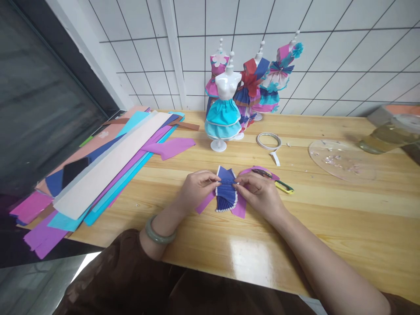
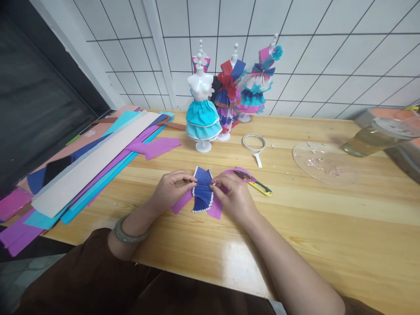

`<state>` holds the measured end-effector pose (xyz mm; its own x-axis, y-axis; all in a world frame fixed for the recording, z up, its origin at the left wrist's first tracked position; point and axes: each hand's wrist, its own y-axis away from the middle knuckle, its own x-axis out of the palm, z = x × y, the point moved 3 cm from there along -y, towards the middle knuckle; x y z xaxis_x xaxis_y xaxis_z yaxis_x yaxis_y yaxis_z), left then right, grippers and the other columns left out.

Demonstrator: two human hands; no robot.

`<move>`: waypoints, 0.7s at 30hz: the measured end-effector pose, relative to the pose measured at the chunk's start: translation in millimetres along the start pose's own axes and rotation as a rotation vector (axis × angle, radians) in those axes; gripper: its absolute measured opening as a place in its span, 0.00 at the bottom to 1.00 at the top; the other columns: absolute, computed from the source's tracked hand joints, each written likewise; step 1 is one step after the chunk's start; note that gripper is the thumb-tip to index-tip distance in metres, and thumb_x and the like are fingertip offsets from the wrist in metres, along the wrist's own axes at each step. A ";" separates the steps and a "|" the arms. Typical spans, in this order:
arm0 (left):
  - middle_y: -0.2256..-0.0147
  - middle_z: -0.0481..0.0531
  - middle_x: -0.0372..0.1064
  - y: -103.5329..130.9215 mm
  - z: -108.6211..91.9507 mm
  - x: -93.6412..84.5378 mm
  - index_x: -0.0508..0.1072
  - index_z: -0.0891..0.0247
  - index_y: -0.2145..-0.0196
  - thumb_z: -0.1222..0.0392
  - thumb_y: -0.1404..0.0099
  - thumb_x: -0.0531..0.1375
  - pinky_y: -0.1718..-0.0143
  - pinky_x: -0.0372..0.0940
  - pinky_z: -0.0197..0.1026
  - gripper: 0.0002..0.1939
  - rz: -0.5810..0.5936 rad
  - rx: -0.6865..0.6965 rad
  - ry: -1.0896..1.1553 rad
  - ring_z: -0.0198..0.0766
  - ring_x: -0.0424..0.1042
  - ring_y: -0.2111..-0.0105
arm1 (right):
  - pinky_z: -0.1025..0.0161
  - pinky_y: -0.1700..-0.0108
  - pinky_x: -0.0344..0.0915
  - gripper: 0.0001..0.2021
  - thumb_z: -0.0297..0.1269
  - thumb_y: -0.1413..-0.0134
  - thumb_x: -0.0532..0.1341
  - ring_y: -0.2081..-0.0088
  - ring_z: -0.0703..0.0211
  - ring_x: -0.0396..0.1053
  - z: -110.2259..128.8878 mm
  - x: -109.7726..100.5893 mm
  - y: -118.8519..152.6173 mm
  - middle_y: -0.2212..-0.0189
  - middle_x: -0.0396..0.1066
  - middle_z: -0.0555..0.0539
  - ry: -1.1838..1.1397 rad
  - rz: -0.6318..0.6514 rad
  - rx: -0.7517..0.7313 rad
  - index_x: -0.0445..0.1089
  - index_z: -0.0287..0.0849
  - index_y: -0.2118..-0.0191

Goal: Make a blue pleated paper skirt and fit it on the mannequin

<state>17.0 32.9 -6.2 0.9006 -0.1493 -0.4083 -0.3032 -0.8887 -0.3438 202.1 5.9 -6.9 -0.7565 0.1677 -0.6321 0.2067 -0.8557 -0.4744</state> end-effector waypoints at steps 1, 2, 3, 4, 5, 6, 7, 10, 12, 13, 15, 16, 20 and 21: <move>0.70 0.52 0.74 -0.1 -0.4 -0.1 0.75 0.65 0.71 0.67 0.46 0.62 0.63 0.68 0.37 0.03 -0.002 -0.021 0.014 0.35 0.72 0.67 | 0.60 0.65 0.67 0.03 0.31 0.49 0.61 0.68 0.58 0.71 -0.3 0.1 0.0 0.69 0.75 0.45 -0.009 0.000 0.009 0.72 0.41 0.67; 0.70 0.52 0.74 -0.2 -0.6 -0.2 0.75 0.65 0.72 0.67 0.46 0.62 0.63 0.68 0.37 0.03 -0.003 -0.047 0.031 0.35 0.73 0.67 | 0.59 0.64 0.67 0.03 0.32 0.49 0.61 0.68 0.57 0.71 -0.6 0.2 0.0 0.69 0.75 0.45 -0.023 0.000 0.021 0.72 0.41 0.67; 0.70 0.52 0.74 -0.1 -0.6 -0.1 0.75 0.65 0.72 0.67 0.47 0.62 0.63 0.68 0.37 0.03 -0.002 -0.077 0.050 0.36 0.73 0.67 | 0.59 0.65 0.67 0.04 0.32 0.48 0.61 0.68 0.57 0.72 -0.8 0.3 0.0 0.69 0.75 0.45 -0.037 0.004 0.035 0.73 0.42 0.67; 0.69 0.52 0.75 0.0 -0.4 0.2 0.75 0.65 0.72 0.66 0.47 0.62 0.63 0.68 0.37 0.03 0.000 -0.109 0.071 0.36 0.73 0.67 | 0.59 0.65 0.68 0.04 0.33 0.48 0.60 0.68 0.57 0.72 -1.0 0.5 -0.1 0.69 0.75 0.45 -0.049 0.009 0.049 0.73 0.42 0.67; 0.70 0.52 0.75 0.2 0.2 0.6 0.75 0.65 0.71 0.66 0.47 0.62 0.64 0.69 0.37 0.03 0.001 -0.143 0.092 0.36 0.73 0.68 | 0.59 0.65 0.68 0.05 0.33 0.48 0.60 0.69 0.57 0.72 -1.0 0.6 -0.1 0.69 0.76 0.45 -0.057 0.017 0.059 0.73 0.42 0.66; 0.70 0.52 0.75 0.5 0.8 1.0 0.75 0.65 0.71 0.66 0.47 0.62 0.64 0.69 0.37 0.04 -0.001 -0.176 0.113 0.36 0.74 0.69 | 0.59 0.66 0.68 0.05 0.33 0.48 0.60 0.69 0.57 0.72 -1.0 0.6 -0.1 0.69 0.76 0.45 -0.061 0.023 0.065 0.73 0.42 0.66; 0.70 0.51 0.75 0.8 1.5 1.3 0.75 0.66 0.71 0.66 0.48 0.63 0.65 0.69 0.37 0.04 -0.004 -0.203 0.134 0.36 0.74 0.69 | 0.59 0.67 0.68 0.05 0.34 0.48 0.60 0.70 0.57 0.72 -1.1 0.6 0.0 0.69 0.76 0.45 -0.062 0.026 0.068 0.73 0.43 0.66; 0.71 0.51 0.76 1.3 2.4 2.0 0.75 0.66 0.71 0.65 0.49 0.63 0.67 0.70 0.37 0.05 -0.009 -0.243 0.176 0.36 0.74 0.70 | 0.59 0.68 0.68 0.06 0.34 0.48 0.60 0.71 0.57 0.72 -1.5 0.6 0.4 0.70 0.76 0.46 -0.055 0.034 0.061 0.74 0.43 0.65; 0.71 0.51 0.76 1.4 1.7 1.7 0.76 0.66 0.71 0.65 0.49 0.63 0.67 0.70 0.37 0.05 -0.006 -0.239 0.170 0.36 0.74 0.70 | 0.59 0.67 0.68 0.07 0.34 0.47 0.60 0.70 0.57 0.72 -1.4 0.5 0.5 0.69 0.76 0.45 -0.048 0.033 0.047 0.74 0.43 0.63; 0.71 0.51 0.76 1.3 1.2 1.5 0.76 0.66 0.71 0.65 0.49 0.63 0.66 0.70 0.37 0.05 -0.001 -0.232 0.160 0.36 0.74 0.70 | 0.59 0.66 0.68 0.08 0.34 0.47 0.60 0.69 0.57 0.73 -1.0 0.5 0.4 0.69 0.76 0.45 -0.044 0.031 0.036 0.74 0.42 0.62; 0.71 0.51 0.76 1.1 0.7 1.0 0.76 0.66 0.71 0.65 0.48 0.63 0.66 0.70 0.37 0.05 0.012 -0.220 0.142 0.36 0.74 0.70 | 0.59 0.64 0.68 0.08 0.33 0.47 0.60 0.68 0.57 0.73 0.2 0.1 0.0 0.68 0.76 0.44 -0.038 0.026 0.009 0.74 0.41 0.61; 0.70 0.51 0.76 1.1 1.0 0.9 0.76 0.66 0.71 0.65 0.48 0.63 0.66 0.70 0.37 0.05 0.018 -0.218 0.140 0.36 0.74 0.70 | 0.59 0.64 0.68 0.08 0.33 0.47 0.60 0.68 0.57 0.73 0.8 -0.1 -0.3 0.68 0.76 0.43 -0.038 0.027 -0.002 0.74 0.41 0.61; 0.69 0.52 0.76 1.6 5.8 1.1 0.76 0.66 0.70 0.64 0.48 0.63 0.65 0.70 0.36 0.06 0.026 -0.227 0.179 0.36 0.74 0.69 | 0.59 0.65 0.68 0.07 0.34 0.46 0.59 0.68 0.57 0.72 1.4 -0.3 -1.2 0.69 0.76 0.44 -0.049 0.045 -0.005 0.74 0.41 0.65; 0.69 0.52 0.76 1.9 7.4 1.4 0.76 0.67 0.69 0.63 0.48 0.63 0.65 0.70 0.36 0.07 0.029 -0.233 0.194 0.36 0.74 0.68 | 0.59 0.64 0.68 0.06 0.34 0.47 0.60 0.68 0.57 0.72 1.0 -0.2 -1.2 0.69 0.76 0.44 -0.053 0.048 0.007 0.74 0.42 0.65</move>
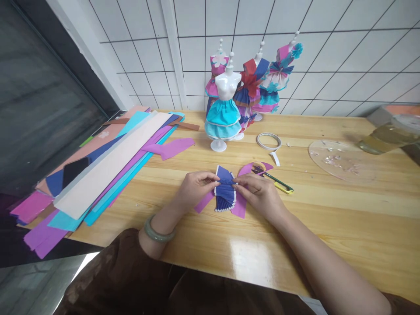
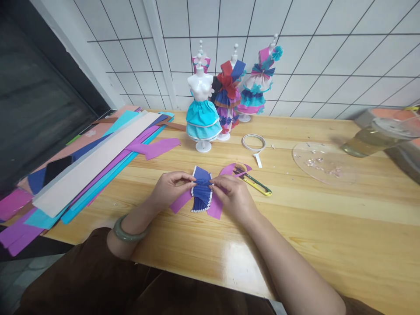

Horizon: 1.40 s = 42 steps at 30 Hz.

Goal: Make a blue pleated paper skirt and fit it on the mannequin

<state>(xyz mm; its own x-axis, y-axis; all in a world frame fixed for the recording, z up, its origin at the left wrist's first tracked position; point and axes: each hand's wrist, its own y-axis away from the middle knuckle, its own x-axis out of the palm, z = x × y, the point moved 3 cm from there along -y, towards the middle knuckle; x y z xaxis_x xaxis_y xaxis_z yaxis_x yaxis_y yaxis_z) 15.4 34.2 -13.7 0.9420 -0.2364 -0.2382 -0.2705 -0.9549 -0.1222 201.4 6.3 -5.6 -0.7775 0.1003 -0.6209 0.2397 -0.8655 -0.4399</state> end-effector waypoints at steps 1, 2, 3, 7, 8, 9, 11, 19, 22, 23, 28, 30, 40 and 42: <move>0.68 0.52 0.76 0.0 1.6 0.1 0.76 0.67 0.69 0.63 0.48 0.63 0.64 0.70 0.37 0.07 0.005 -0.010 0.017 0.36 0.74 0.68 | 0.58 0.63 0.68 0.06 0.34 0.47 0.60 0.67 0.56 0.72 -0.6 0.2 0.2 0.68 0.76 0.44 -0.008 0.002 0.019 0.74 0.42 0.65; 0.68 0.53 0.76 0.0 3.0 0.3 0.76 0.67 0.68 0.62 0.48 0.63 0.64 0.70 0.37 0.08 0.009 -0.022 0.034 0.37 0.74 0.68 | 0.57 0.63 0.68 0.06 0.35 0.47 0.60 0.67 0.56 0.72 -1.4 0.6 0.5 0.68 0.76 0.44 -0.026 0.003 0.045 0.74 0.42 0.66; 0.68 0.53 0.76 0.1 4.0 0.5 0.76 0.67 0.68 0.61 0.48 0.64 0.64 0.70 0.37 0.09 0.012 -0.033 0.050 0.37 0.74 0.68 | 0.57 0.63 0.68 0.06 0.35 0.48 0.60 0.67 0.56 0.72 -2.5 1.2 1.0 0.68 0.76 0.44 -0.056 0.003 0.083 0.74 0.42 0.66; 0.68 0.53 0.76 0.5 4.5 1.1 0.75 0.67 0.68 0.60 0.49 0.65 0.64 0.71 0.38 0.10 0.000 -0.060 0.094 0.37 0.75 0.68 | 0.60 0.69 0.70 0.09 0.40 0.52 0.63 0.71 0.57 0.73 -8.2 4.9 3.5 0.71 0.76 0.45 -0.284 -0.015 0.326 0.73 0.41 0.67; 0.68 0.53 0.76 0.6 4.0 1.1 0.75 0.67 0.68 0.60 0.50 0.65 0.64 0.71 0.38 0.10 -0.004 -0.060 0.100 0.37 0.75 0.68 | 0.61 0.70 0.70 0.10 0.41 0.54 0.64 0.73 0.58 0.73 -9.1 5.9 3.9 0.73 0.76 0.45 -0.350 -0.020 0.386 0.73 0.40 0.67; 0.68 0.53 0.76 0.8 3.5 0.9 0.75 0.67 0.68 0.60 0.50 0.65 0.65 0.71 0.38 0.10 -0.008 -0.057 0.100 0.37 0.75 0.69 | 0.61 0.71 0.70 0.11 0.41 0.56 0.66 0.74 0.58 0.73 -9.5 6.7 3.9 0.74 0.76 0.46 -0.409 -0.026 0.435 0.74 0.40 0.67; 0.69 0.53 0.76 1.0 2.3 0.1 0.76 0.66 0.69 0.60 0.49 0.65 0.65 0.71 0.38 0.09 -0.017 -0.031 0.066 0.37 0.74 0.69 | 0.61 0.71 0.71 0.12 0.42 0.59 0.68 0.75 0.58 0.73 -9.0 7.4 3.1 0.75 0.76 0.46 -0.502 -0.038 0.497 0.74 0.40 0.68; 0.68 0.53 0.75 0.8 1.7 -2.8 0.76 0.65 0.69 0.59 0.48 0.64 0.63 0.70 0.39 0.09 -0.019 0.060 -0.037 0.38 0.74 0.67 | 0.61 0.68 0.72 0.11 0.39 0.64 0.70 0.73 0.59 0.74 -7.8 6.2 1.5 0.75 0.77 0.48 -0.637 -0.073 0.571 0.75 0.42 0.71; 0.69 0.54 0.75 1.0 1.2 -1.9 0.76 0.66 0.69 0.59 0.48 0.64 0.64 0.70 0.38 0.10 -0.015 0.020 0.012 0.38 0.74 0.68 | 0.61 0.70 0.71 0.11 0.39 0.63 0.70 0.75 0.60 0.73 -7.1 5.1 2.2 0.76 0.76 0.48 -0.592 -0.098 0.531 0.75 0.41 0.69; 0.69 0.53 0.75 1.0 0.9 -1.5 0.76 0.67 0.69 0.59 0.49 0.65 0.65 0.70 0.38 0.10 -0.015 0.003 0.035 0.37 0.74 0.69 | 0.61 0.71 0.71 0.12 0.39 0.63 0.70 0.75 0.60 0.72 -6.4 4.7 2.3 0.76 0.76 0.48 -0.565 -0.101 0.509 0.76 0.41 0.68; 0.70 0.53 0.75 0.9 0.0 -0.2 0.75 0.68 0.69 0.60 0.50 0.65 0.66 0.71 0.38 0.10 -0.032 -0.029 0.107 0.36 0.74 0.70 | 0.60 0.67 0.71 0.11 0.40 0.58 0.67 0.71 0.58 0.73 -2.5 2.2 1.6 0.71 0.77 0.46 -0.427 -0.109 0.390 0.77 0.42 0.66; 0.70 0.52 0.75 0.6 0.4 0.2 0.75 0.68 0.69 0.60 0.51 0.66 0.66 0.71 0.38 0.10 -0.031 -0.032 0.123 0.36 0.74 0.71 | 0.61 0.69 0.71 0.10 0.40 0.58 0.67 0.72 0.59 0.72 -1.3 1.1 1.2 0.72 0.77 0.46 -0.366 -0.111 0.356 0.77 0.42 0.67; 0.71 0.52 0.74 0.1 3.3 0.5 0.75 0.67 0.70 0.61 0.51 0.66 0.66 0.71 0.39 0.10 -0.018 -0.049 0.141 0.36 0.73 0.71 | 0.61 0.68 0.71 0.08 0.38 0.58 0.67 0.72 0.58 0.73 -3.2 1.5 1.9 0.73 0.77 0.47 -0.376 -0.101 0.406 0.76 0.41 0.69; 0.70 0.53 0.74 -0.1 3.3 -0.1 0.75 0.67 0.70 0.61 0.50 0.66 0.64 0.70 0.39 0.09 -0.014 -0.009 0.141 0.36 0.73 0.69 | 0.60 0.67 0.71 0.08 0.38 0.59 0.67 0.71 0.57 0.73 -4.4 1.9 2.0 0.72 0.77 0.46 -0.385 -0.095 0.425 0.76 0.41 0.70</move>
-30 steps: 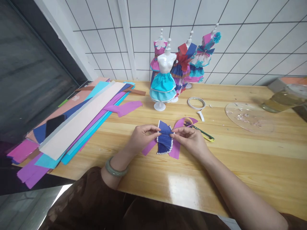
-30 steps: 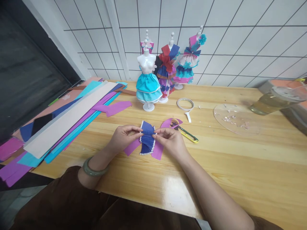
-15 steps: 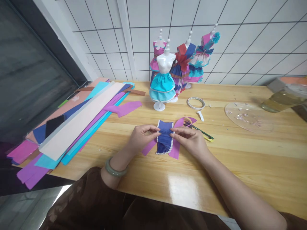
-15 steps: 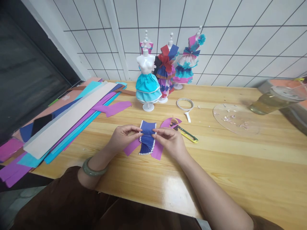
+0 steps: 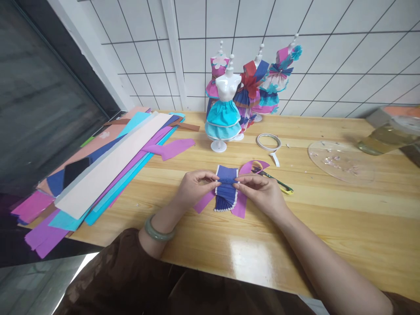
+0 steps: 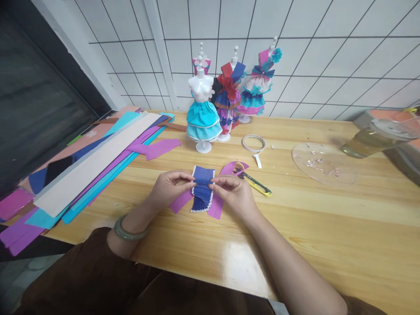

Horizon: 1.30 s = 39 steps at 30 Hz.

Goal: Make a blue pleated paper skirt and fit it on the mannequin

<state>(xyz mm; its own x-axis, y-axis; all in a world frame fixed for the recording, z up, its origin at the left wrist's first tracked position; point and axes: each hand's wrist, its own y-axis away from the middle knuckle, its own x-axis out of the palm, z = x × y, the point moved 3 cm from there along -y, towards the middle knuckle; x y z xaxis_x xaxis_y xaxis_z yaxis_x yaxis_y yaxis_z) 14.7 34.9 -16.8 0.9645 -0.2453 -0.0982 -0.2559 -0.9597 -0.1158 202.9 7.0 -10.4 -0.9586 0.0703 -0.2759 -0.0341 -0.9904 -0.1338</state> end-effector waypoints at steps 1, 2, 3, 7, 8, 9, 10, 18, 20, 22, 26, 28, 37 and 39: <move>0.69 0.53 0.73 -0.2 -0.2 -0.5 0.75 0.67 0.70 0.61 0.50 0.66 0.63 0.70 0.39 0.08 0.000 0.029 -0.010 0.36 0.73 0.67 | 0.60 0.67 0.72 0.08 0.38 0.59 0.68 0.71 0.57 0.73 -0.4 -0.1 -0.2 0.72 0.77 0.46 0.000 0.001 0.004 0.76 0.41 0.70; 0.68 0.54 0.73 -0.4 -0.4 -1.2 0.76 0.67 0.70 0.61 0.50 0.65 0.62 0.69 0.40 0.08 -0.002 0.061 -0.027 0.37 0.72 0.66 | 0.60 0.67 0.72 0.08 0.38 0.59 0.68 0.71 0.57 0.73 -0.6 -0.2 -0.4 0.72 0.77 0.46 0.001 0.001 0.006 0.76 0.41 0.70; 0.68 0.54 0.72 -0.6 -0.6 -1.8 0.76 0.67 0.70 0.61 0.50 0.65 0.61 0.69 0.40 0.08 -0.004 0.089 -0.044 0.37 0.72 0.65 | 0.60 0.67 0.72 0.08 0.38 0.59 0.68 0.71 0.57 0.73 -0.8 -0.4 -0.6 0.72 0.77 0.46 0.000 0.001 0.005 0.76 0.41 0.70; 0.67 0.55 0.71 -1.0 -0.4 -2.6 0.76 0.67 0.71 0.61 0.50 0.66 0.61 0.68 0.39 0.08 -0.005 0.100 -0.048 0.37 0.72 0.65 | 0.60 0.67 0.71 0.08 0.38 0.59 0.68 0.71 0.57 0.73 -1.3 -0.9 -0.9 0.72 0.77 0.46 -0.021 -0.008 -0.011 0.76 0.41 0.70; 0.68 0.54 0.71 -1.0 -0.5 -2.2 0.76 0.67 0.71 0.62 0.50 0.66 0.62 0.69 0.39 0.08 -0.003 0.084 -0.033 0.36 0.72 0.65 | 0.60 0.67 0.71 0.08 0.38 0.59 0.68 0.71 0.57 0.73 -1.4 -1.0 -0.9 0.72 0.77 0.46 -0.027 -0.009 -0.015 0.76 0.41 0.70; 0.68 0.54 0.72 -0.9 -0.5 -1.8 0.76 0.67 0.70 0.61 0.50 0.66 0.62 0.69 0.38 0.08 -0.002 0.064 -0.017 0.36 0.72 0.66 | 0.60 0.67 0.71 0.08 0.38 0.59 0.68 0.71 0.57 0.73 -1.4 -1.0 -0.9 0.72 0.77 0.45 -0.031 -0.010 -0.020 0.76 0.41 0.70; 0.68 0.54 0.72 -0.8 -0.4 -1.2 0.76 0.68 0.70 0.61 0.51 0.66 0.63 0.69 0.38 0.09 0.000 0.040 0.000 0.36 0.72 0.67 | 0.60 0.67 0.71 0.09 0.38 0.59 0.68 0.71 0.58 0.73 -1.5 -1.1 -0.9 0.72 0.77 0.45 -0.031 -0.010 -0.025 0.76 0.40 0.69; 0.72 0.50 0.70 -0.9 2.0 0.4 0.74 0.67 0.63 0.61 0.52 0.67 0.67 0.68 0.35 0.16 0.018 -0.055 0.089 0.31 0.70 0.71 | 0.62 0.70 0.71 0.09 0.38 0.59 0.68 0.73 0.59 0.72 1.0 -0.8 1.2 0.73 0.76 0.46 -0.055 -0.026 -0.051 0.76 0.41 0.68; 0.72 0.49 0.69 -1.1 1.6 0.4 0.73 0.66 0.61 0.61 0.52 0.67 0.66 0.68 0.35 0.19 0.013 -0.047 0.101 0.31 0.70 0.71 | 0.62 0.69 0.70 0.09 0.37 0.59 0.68 0.72 0.60 0.72 1.0 -0.1 1.7 0.73 0.76 0.46 -0.070 -0.027 -0.058 0.76 0.41 0.67; 0.73 0.48 0.69 -1.0 0.9 0.6 0.73 0.66 0.60 0.62 0.53 0.67 0.65 0.68 0.36 0.20 0.012 -0.039 0.105 0.31 0.70 0.71 | 0.63 0.69 0.70 0.09 0.36 0.57 0.67 0.72 0.60 0.72 0.2 0.6 1.9 0.72 0.76 0.46 -0.090 -0.019 -0.063 0.75 0.41 0.66; 0.72 0.48 0.68 -0.2 0.1 0.7 0.74 0.67 0.63 0.61 0.51 0.66 0.66 0.68 0.35 0.16 0.022 -0.025 0.062 0.31 0.69 0.71 | 0.62 0.69 0.69 0.09 0.36 0.55 0.66 0.72 0.60 0.71 -0.1 0.5 1.3 0.72 0.75 0.46 -0.053 0.000 -0.112 0.75 0.41 0.65; 0.71 0.50 0.68 -0.2 -0.8 0.4 0.75 0.67 0.64 0.61 0.50 0.66 0.66 0.68 0.36 0.14 0.031 0.008 0.014 0.32 0.69 0.70 | 0.62 0.69 0.69 0.09 0.36 0.54 0.65 0.70 0.59 0.71 1.4 -0.6 0.9 0.71 0.76 0.45 0.028 -0.002 -0.161 0.75 0.41 0.64; 0.71 0.52 0.72 -0.7 -9.3 -1.2 0.77 0.65 0.69 0.63 0.48 0.64 0.67 0.67 0.35 0.07 0.007 0.154 -0.228 0.34 0.71 0.70 | 0.58 0.63 0.69 0.06 0.33 0.50 0.63 0.67 0.57 0.72 6.8 -1.8 0.4 0.68 0.76 0.45 0.286 -0.008 -0.396 0.75 0.43 0.64; 0.71 0.52 0.72 -0.4 -9.8 -1.2 0.77 0.65 0.69 0.63 0.47 0.64 0.67 0.67 0.35 0.06 0.010 0.175 -0.264 0.34 0.72 0.70 | 0.58 0.63 0.69 0.05 0.32 0.49 0.62 0.67 0.57 0.72 6.6 -1.4 0.5 0.69 0.76 0.45 0.318 -0.007 -0.414 0.75 0.42 0.65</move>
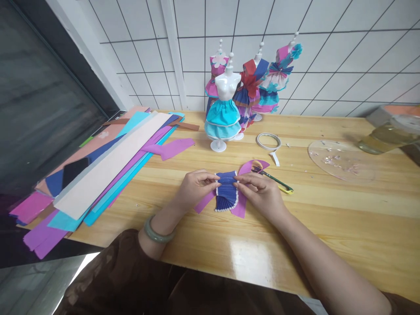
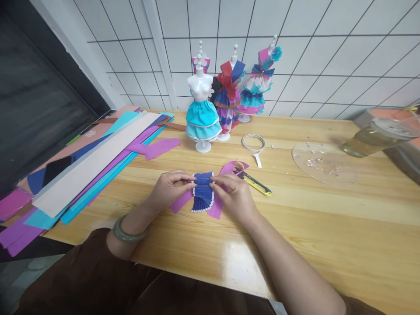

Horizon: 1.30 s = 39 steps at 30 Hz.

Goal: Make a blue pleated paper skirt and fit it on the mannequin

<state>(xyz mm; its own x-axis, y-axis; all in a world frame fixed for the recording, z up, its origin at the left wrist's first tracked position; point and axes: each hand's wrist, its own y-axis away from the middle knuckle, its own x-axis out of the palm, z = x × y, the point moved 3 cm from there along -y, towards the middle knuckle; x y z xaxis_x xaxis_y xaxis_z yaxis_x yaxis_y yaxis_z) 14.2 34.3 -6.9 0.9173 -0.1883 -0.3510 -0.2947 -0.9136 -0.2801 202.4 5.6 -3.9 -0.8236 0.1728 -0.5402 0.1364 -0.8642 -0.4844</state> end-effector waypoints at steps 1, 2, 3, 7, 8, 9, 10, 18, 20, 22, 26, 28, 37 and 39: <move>0.71 0.52 0.72 0.1 0.0 0.0 0.77 0.65 0.69 0.63 0.47 0.64 0.67 0.67 0.36 0.06 0.002 0.009 -0.013 0.34 0.72 0.70 | 0.57 0.62 0.68 0.05 0.32 0.49 0.62 0.67 0.57 0.72 0.0 0.2 0.1 0.69 0.76 0.45 0.013 0.006 -0.004 0.74 0.42 0.66; 0.71 0.52 0.72 0.2 0.0 0.0 0.77 0.65 0.69 0.64 0.47 0.63 0.67 0.67 0.36 0.05 0.003 0.018 -0.023 0.35 0.72 0.69 | 0.57 0.62 0.68 0.04 0.33 0.49 0.62 0.67 0.56 0.72 0.2 0.4 0.3 0.69 0.76 0.45 0.023 0.014 -0.006 0.74 0.42 0.66; 0.71 0.52 0.73 0.3 0.1 0.0 0.76 0.65 0.70 0.64 0.47 0.63 0.67 0.67 0.36 0.05 0.001 0.024 -0.030 0.35 0.72 0.69 | 0.57 0.62 0.68 0.04 0.33 0.48 0.61 0.67 0.56 0.72 0.3 0.5 0.5 0.69 0.76 0.45 0.030 0.023 -0.006 0.74 0.42 0.67; 0.71 0.52 0.73 0.0 0.5 0.2 0.76 0.65 0.71 0.64 0.47 0.63 0.66 0.68 0.36 0.04 -0.002 0.032 -0.052 0.35 0.72 0.69 | 0.57 0.63 0.67 0.03 0.33 0.48 0.61 0.68 0.57 0.71 0.7 1.0 1.1 0.70 0.75 0.46 0.031 0.052 0.004 0.72 0.42 0.68; 0.71 0.52 0.73 0.0 0.4 0.3 0.76 0.65 0.71 0.65 0.47 0.63 0.66 0.68 0.36 0.03 -0.002 0.031 -0.053 0.35 0.72 0.69 | 0.57 0.63 0.67 0.03 0.33 0.48 0.61 0.68 0.57 0.70 0.6 1.1 1.1 0.71 0.75 0.46 0.027 0.057 0.008 0.72 0.42 0.68; 0.71 0.52 0.73 -0.1 0.1 0.4 0.75 0.65 0.72 0.65 0.47 0.63 0.66 0.68 0.36 0.03 -0.002 0.027 -0.052 0.35 0.72 0.69 | 0.57 0.62 0.67 0.02 0.32 0.48 0.61 0.68 0.57 0.70 0.5 1.2 1.1 0.70 0.74 0.46 0.020 0.059 0.010 0.72 0.42 0.68; 0.71 0.52 0.73 -0.1 -0.1 0.6 0.75 0.65 0.72 0.65 0.47 0.63 0.66 0.68 0.36 0.03 0.000 0.020 -0.047 0.35 0.72 0.69 | 0.57 0.62 0.67 0.02 0.32 0.48 0.61 0.67 0.57 0.70 0.3 1.3 1.0 0.70 0.74 0.46 0.010 0.058 0.011 0.71 0.42 0.68; 0.71 0.51 0.74 1.0 6.2 5.5 0.74 0.67 0.70 0.63 0.48 0.63 0.67 0.69 0.36 0.06 0.045 -0.175 0.179 0.34 0.73 0.71 | 0.55 0.56 0.65 0.03 0.30 0.51 0.62 0.59 0.55 0.67 0.2 0.3 0.1 0.64 0.67 0.44 -0.003 0.005 -0.035 0.73 0.43 0.68; 0.71 0.51 0.74 1.1 8.8 6.7 0.74 0.67 0.70 0.62 0.48 0.64 0.68 0.69 0.37 0.08 0.055 -0.216 0.264 0.34 0.72 0.72 | 0.54 0.57 0.66 0.03 0.30 0.50 0.62 0.60 0.56 0.68 1.0 0.1 -0.2 0.64 0.68 0.44 -0.014 0.007 -0.044 0.73 0.43 0.68; 0.71 0.52 0.74 1.0 10.1 7.0 0.74 0.67 0.69 0.61 0.49 0.64 0.68 0.69 0.37 0.09 0.062 -0.248 0.323 0.34 0.72 0.72 | 0.54 0.57 0.66 0.04 0.31 0.50 0.61 0.61 0.55 0.70 2.6 -0.4 -0.6 0.64 0.70 0.44 -0.032 0.005 -0.047 0.73 0.43 0.67; 0.71 0.52 0.74 0.6 9.3 5.9 0.73 0.68 0.69 0.60 0.51 0.66 0.68 0.69 0.38 0.12 0.073 -0.300 0.375 0.33 0.71 0.73 | 0.53 0.56 0.67 0.04 0.31 0.50 0.61 0.61 0.55 0.71 5.9 -1.6 -1.1 0.64 0.73 0.44 -0.055 0.001 -0.020 0.73 0.44 0.69; 0.72 0.51 0.74 0.5 9.0 5.7 0.73 0.68 0.69 0.60 0.52 0.66 0.69 0.69 0.38 0.12 0.087 -0.316 0.393 0.33 0.71 0.73 | 0.54 0.56 0.68 0.04 0.31 0.49 0.61 0.62 0.56 0.72 6.9 -1.8 -0.9 0.64 0.74 0.44 -0.061 0.004 -0.009 0.73 0.44 0.69; 0.74 0.50 0.72 1.8 13.9 7.3 0.73 0.68 0.69 0.59 0.49 0.65 0.68 0.68 0.38 0.10 0.120 -0.303 0.380 0.33 0.71 0.74 | 0.57 0.59 0.68 0.03 0.31 0.49 0.61 0.65 0.57 0.72 7.2 -1.8 -0.2 0.68 0.75 0.44 -0.056 0.032 -0.011 0.73 0.42 0.69; 0.73 0.50 0.72 2.1 13.2 7.3 0.72 0.68 0.69 0.60 0.48 0.64 0.68 0.68 0.37 0.10 0.126 -0.287 0.372 0.32 0.70 0.73 | 0.58 0.61 0.67 0.04 0.32 0.49 0.60 0.67 0.58 0.71 7.2 -1.5 0.0 0.70 0.75 0.45 -0.047 0.036 0.006 0.73 0.42 0.68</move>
<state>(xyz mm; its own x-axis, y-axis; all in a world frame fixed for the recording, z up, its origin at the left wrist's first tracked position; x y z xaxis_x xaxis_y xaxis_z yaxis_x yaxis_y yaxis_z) 16.8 35.7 -21.9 0.9283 -0.3718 -0.0086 -0.3715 -0.9282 0.0199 199.7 1.9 2.0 -0.8434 0.1196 -0.5239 0.1626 -0.8724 -0.4610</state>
